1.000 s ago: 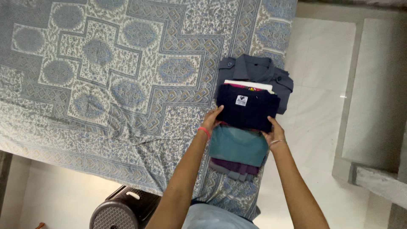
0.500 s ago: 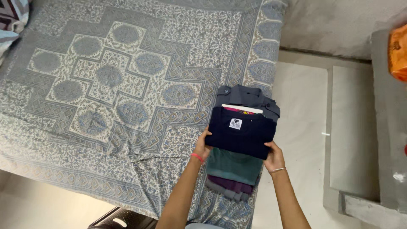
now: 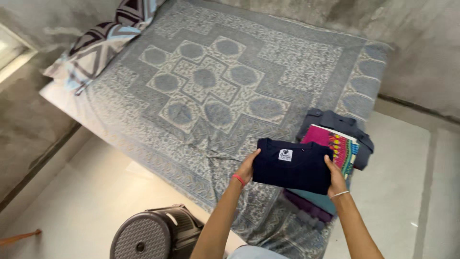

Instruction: The person moves folded clothes one by one from a stack on a bed to another stack on an orange chair and then adjusts the bedsheet.

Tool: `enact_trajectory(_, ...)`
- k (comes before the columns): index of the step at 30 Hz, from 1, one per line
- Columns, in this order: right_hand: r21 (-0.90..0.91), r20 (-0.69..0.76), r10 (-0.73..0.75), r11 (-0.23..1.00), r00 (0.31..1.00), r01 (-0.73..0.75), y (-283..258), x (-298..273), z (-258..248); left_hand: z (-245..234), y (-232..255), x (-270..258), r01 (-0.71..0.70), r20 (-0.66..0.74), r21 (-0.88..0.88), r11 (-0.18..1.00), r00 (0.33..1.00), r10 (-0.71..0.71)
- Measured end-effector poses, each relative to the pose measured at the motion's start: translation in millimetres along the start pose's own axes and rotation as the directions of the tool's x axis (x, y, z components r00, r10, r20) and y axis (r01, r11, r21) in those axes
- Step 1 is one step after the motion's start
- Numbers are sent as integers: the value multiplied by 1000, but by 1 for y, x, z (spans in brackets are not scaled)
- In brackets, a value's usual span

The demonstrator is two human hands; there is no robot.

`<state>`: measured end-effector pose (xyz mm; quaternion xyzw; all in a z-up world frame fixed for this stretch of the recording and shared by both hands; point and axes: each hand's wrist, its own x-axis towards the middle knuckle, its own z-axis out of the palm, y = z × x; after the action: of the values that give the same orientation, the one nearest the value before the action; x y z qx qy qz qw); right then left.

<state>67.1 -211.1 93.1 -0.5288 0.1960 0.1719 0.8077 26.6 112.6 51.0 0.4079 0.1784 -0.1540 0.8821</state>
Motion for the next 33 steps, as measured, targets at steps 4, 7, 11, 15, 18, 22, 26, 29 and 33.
enact_trajectory(4, -68, 72, -43, 997, 996, 48, 28, -15, 50, -52, 3, -37, -84, -116, -57, 995, 990, 77)
enact_trajectory(7, -92, 100, 0, 996, 995, 9, 50, -27, 89, -82, 13, -75, -185, -182, -141, 973, 971, 158)
enact_trajectory(11, -131, 144, 88, 989, 986, -69, 91, -50, 137, -119, 29, -142, -308, -259, -82, 948, 925, 279)
enact_trajectory(15, -126, 235, 130, 987, 963, -103, 136, -71, 185, -148, 39, -220, -351, -318, -118, 929, 900, 299)
enact_trajectory(18, -148, 273, 213, 973, 938, -177, 169, -92, 223, -171, 37, -277, -416, -349, -40, 908, 858, 378)
enact_trajectory(22, -261, 299, 250, 950, 921, -173, 202, -126, 263, -209, 30, -340, -456, -524, 91, 886, 734, 432)
enact_trajectory(26, -355, 371, 317, 917, 873, -182, 231, -151, 297, -230, 15, -403, -549, -552, -44, 835, 710, 437)
enact_trajectory(29, -398, 423, 342, 902, 839, -167, 258, -164, 323, -250, 2, -438, -543, -639, 143, 828, 588, 496)
enact_trajectory(33, -487, 481, 436, 854, 761, -181, 287, -173, 346, -267, -28, -474, -17, -718, 671, 741, 235, 655)
